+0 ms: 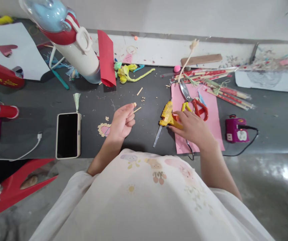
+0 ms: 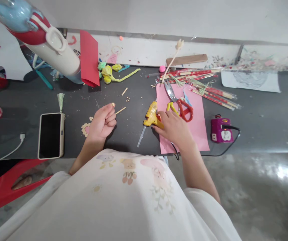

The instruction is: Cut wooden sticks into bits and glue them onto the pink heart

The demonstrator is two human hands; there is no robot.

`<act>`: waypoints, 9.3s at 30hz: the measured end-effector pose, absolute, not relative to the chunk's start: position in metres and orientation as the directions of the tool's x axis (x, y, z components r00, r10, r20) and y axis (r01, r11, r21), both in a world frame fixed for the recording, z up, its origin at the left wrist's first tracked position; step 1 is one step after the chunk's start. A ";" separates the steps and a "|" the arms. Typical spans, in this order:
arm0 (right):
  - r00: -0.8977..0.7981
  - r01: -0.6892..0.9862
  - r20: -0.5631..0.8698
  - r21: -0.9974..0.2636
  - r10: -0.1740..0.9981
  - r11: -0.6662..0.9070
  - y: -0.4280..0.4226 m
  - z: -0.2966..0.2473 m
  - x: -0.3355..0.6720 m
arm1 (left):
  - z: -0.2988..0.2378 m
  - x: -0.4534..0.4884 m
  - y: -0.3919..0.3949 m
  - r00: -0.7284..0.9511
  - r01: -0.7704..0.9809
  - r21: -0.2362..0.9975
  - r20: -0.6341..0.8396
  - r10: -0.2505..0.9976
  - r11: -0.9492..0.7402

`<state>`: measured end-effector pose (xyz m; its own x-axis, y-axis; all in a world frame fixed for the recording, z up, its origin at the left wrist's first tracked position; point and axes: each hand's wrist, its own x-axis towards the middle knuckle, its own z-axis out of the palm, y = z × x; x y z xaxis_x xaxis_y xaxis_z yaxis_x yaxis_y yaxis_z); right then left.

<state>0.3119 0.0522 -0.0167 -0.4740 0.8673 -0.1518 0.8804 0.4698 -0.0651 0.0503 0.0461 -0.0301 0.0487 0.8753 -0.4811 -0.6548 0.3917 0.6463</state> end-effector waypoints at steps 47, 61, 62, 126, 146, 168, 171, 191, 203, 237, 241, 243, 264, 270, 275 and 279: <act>-0.677 0.734 -0.058 -0.132 0.734 0.667 0.140 -0.044 0.203 | -0.029 0.050 0.044 0.075 -0.651 0.649 -0.460 0.884 0.393; -0.606 0.688 0.071 -0.452 0.792 0.567 0.135 -0.035 0.207 | -0.029 0.049 0.045 0.060 -0.650 0.651 -0.471 0.880 0.393; -0.602 0.634 0.101 -0.542 0.792 0.551 0.133 -0.031 0.208 | -0.029 0.049 0.044 0.057 -0.650 0.651 -0.474 0.879 0.393; -0.514 0.164 0.363 -0.848 0.777 0.504 0.098 -0.024 0.220 | -0.031 0.051 0.041 0.173 -0.508 0.705 -0.479 0.861 0.494; -0.468 0.175 0.351 -0.863 0.811 0.474 0.097 -0.026 0.216 | -0.034 0.055 0.041 0.087 -0.527 0.731 -0.460 0.884 0.433; -0.346 0.166 0.367 -0.882 0.864 0.441 0.085 -0.029 0.213 | -0.032 0.062 0.029 -0.335 0.265 0.954 0.226 0.915 -0.139; -0.345 0.153 0.379 -0.880 0.859 0.450 0.085 -0.029 0.213 | -0.031 0.061 0.029 -0.319 0.275 0.950 0.232 0.919 -0.144; -0.356 0.179 0.319 -0.899 0.878 0.399 0.087 -0.030 0.215 | -0.041 0.064 0.032 -0.313 0.171 0.984 0.110 0.943 -0.058; -0.362 0.141 0.306 -0.916 0.880 0.376 0.087 -0.029 0.216 | -0.040 0.062 0.032 -0.276 0.124 0.992 0.064 0.959 -0.030; -0.335 0.172 0.223 -0.941 0.915 0.292 0.074 -0.024 0.222 | -0.025 0.062 0.033 -0.261 0.210 0.977 0.037 0.965 0.019; -0.346 0.163 0.232 -0.940 0.909 0.302 0.073 -0.021 0.223 | -0.021 0.063 0.031 -0.262 0.236 0.971 0.038 0.964 0.026; -0.356 0.158 0.235 -0.939 0.905 0.306 0.072 -0.020 0.223 | -0.020 0.064 0.029 -0.265 0.242 0.970 0.039 0.963 0.027; -0.371 0.162 0.200 -0.948 0.907 0.275 0.067 -0.016 0.212 | -0.017 0.059 0.016 -0.319 0.318 0.948 0.127 0.939 -0.020; -0.364 0.142 0.227 -0.945 0.903 0.294 0.069 -0.014 0.208 | -0.017 0.058 0.015 -0.295 0.386 0.917 0.226 0.929 -0.100; -0.373 0.123 0.232 -0.947 0.898 0.296 0.069 -0.014 0.206 | -0.018 0.054 0.014 -0.275 0.443 0.886 0.278 0.920 -0.135; -0.384 0.113 0.226 -0.951 0.895 0.289 0.069 -0.014 0.204 | -0.017 0.052 0.013 -0.280 0.442 0.888 0.273 0.920 -0.129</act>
